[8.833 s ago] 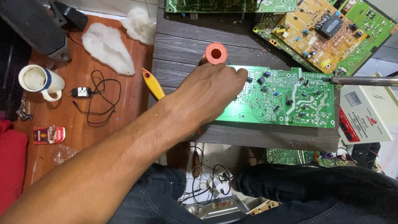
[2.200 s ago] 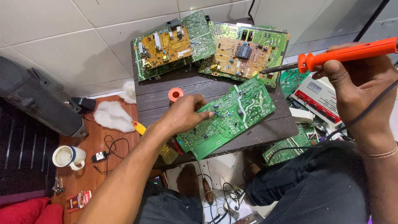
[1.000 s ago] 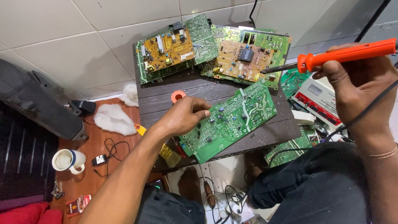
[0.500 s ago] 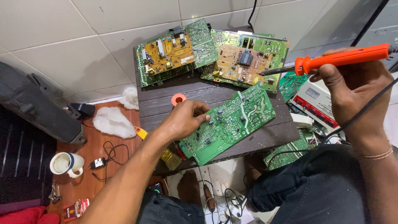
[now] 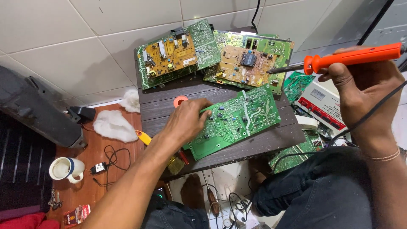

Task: The person uses a soldering iron to work on a green circuit board placed on a wooden table. They then pick up and flip over several other circuit boards, inspecting their components and traces. The workspace contains various electronic parts and tools.

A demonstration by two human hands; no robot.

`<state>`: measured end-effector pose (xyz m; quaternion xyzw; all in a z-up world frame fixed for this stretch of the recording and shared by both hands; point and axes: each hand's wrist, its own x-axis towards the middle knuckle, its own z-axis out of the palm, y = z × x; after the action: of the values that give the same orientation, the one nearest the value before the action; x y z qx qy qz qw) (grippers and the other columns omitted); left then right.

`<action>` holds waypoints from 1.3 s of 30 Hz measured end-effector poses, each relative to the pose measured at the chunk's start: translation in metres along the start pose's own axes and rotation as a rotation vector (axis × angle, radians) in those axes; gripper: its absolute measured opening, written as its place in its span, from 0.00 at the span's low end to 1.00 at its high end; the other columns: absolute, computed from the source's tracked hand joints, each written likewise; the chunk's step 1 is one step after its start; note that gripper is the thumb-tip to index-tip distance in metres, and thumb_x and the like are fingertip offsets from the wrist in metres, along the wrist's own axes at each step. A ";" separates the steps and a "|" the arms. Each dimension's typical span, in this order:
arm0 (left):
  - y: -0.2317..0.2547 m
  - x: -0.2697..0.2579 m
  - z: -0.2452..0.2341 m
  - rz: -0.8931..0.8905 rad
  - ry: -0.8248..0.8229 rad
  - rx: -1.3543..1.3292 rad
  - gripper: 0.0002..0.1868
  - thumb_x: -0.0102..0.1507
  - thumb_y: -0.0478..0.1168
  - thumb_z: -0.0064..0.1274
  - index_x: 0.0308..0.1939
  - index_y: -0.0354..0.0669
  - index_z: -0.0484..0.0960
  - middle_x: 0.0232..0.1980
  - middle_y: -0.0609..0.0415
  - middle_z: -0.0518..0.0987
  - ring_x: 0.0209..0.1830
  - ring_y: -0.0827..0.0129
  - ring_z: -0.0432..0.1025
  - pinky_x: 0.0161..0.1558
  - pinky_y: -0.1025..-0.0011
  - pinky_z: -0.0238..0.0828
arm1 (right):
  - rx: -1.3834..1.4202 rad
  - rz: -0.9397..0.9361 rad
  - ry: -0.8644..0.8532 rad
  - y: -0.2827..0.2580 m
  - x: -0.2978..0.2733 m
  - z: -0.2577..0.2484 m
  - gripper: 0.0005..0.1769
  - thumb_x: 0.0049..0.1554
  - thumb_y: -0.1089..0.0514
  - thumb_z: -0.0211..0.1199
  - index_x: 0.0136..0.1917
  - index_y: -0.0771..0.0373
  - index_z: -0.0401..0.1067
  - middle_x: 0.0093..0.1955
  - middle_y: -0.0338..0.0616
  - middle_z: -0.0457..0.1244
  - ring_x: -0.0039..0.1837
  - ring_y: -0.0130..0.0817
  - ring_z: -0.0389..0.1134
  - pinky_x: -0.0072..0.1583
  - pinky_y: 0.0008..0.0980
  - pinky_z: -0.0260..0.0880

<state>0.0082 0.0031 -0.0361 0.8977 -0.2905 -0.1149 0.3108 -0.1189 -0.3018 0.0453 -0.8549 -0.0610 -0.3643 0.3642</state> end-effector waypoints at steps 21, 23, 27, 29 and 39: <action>-0.001 -0.008 -0.030 0.056 0.131 0.006 0.15 0.68 0.38 0.53 0.57 0.38 0.80 0.54 0.39 0.83 0.43 0.56 0.82 0.45 0.57 0.84 | 0.315 0.040 -0.399 -0.025 -0.011 -0.024 0.13 0.58 0.64 0.58 0.57 0.65 0.68 0.55 0.50 0.67 0.58 0.39 0.73 0.64 0.33 0.80; 0.001 -0.013 -0.034 0.044 0.145 0.033 0.15 0.67 0.40 0.54 0.56 0.40 0.82 0.53 0.43 0.84 0.44 0.56 0.82 0.45 0.53 0.81 | 0.368 -0.065 -0.615 -0.024 -0.012 -0.013 0.13 0.53 0.58 0.64 0.52 0.59 0.73 0.51 0.44 0.71 0.53 0.33 0.77 0.57 0.29 0.82; 0.004 -0.025 -0.039 0.054 0.158 0.080 0.14 0.66 0.43 0.55 0.53 0.43 0.84 0.50 0.49 0.87 0.46 0.54 0.81 0.44 0.49 0.76 | 0.376 -0.073 -1.158 -0.050 -0.031 0.010 0.13 0.55 0.45 0.65 0.51 0.48 0.81 0.52 0.36 0.73 0.51 0.30 0.79 0.51 0.31 0.83; 0.006 -0.033 -0.042 0.056 0.148 0.062 0.14 0.66 0.43 0.55 0.53 0.42 0.84 0.48 0.49 0.87 0.44 0.55 0.81 0.42 0.51 0.76 | 0.304 -0.090 -1.276 -0.052 -0.056 0.028 0.13 0.58 0.47 0.64 0.55 0.50 0.79 0.52 0.38 0.68 0.48 0.33 0.76 0.48 0.34 0.79; 0.019 -0.044 -0.048 0.033 0.104 0.064 0.15 0.68 0.43 0.54 0.56 0.42 0.82 0.54 0.45 0.84 0.46 0.60 0.83 0.53 0.51 0.78 | -0.292 -0.885 -1.566 0.044 -0.188 0.095 0.25 0.55 0.73 0.65 0.64 0.65 0.67 0.63 0.56 0.59 0.49 0.40 0.69 0.45 0.38 0.83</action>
<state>-0.0170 0.0406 0.0146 0.9070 -0.2920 -0.0536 0.2987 -0.1839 -0.2401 -0.1499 -0.7941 -0.5665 0.2098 -0.0663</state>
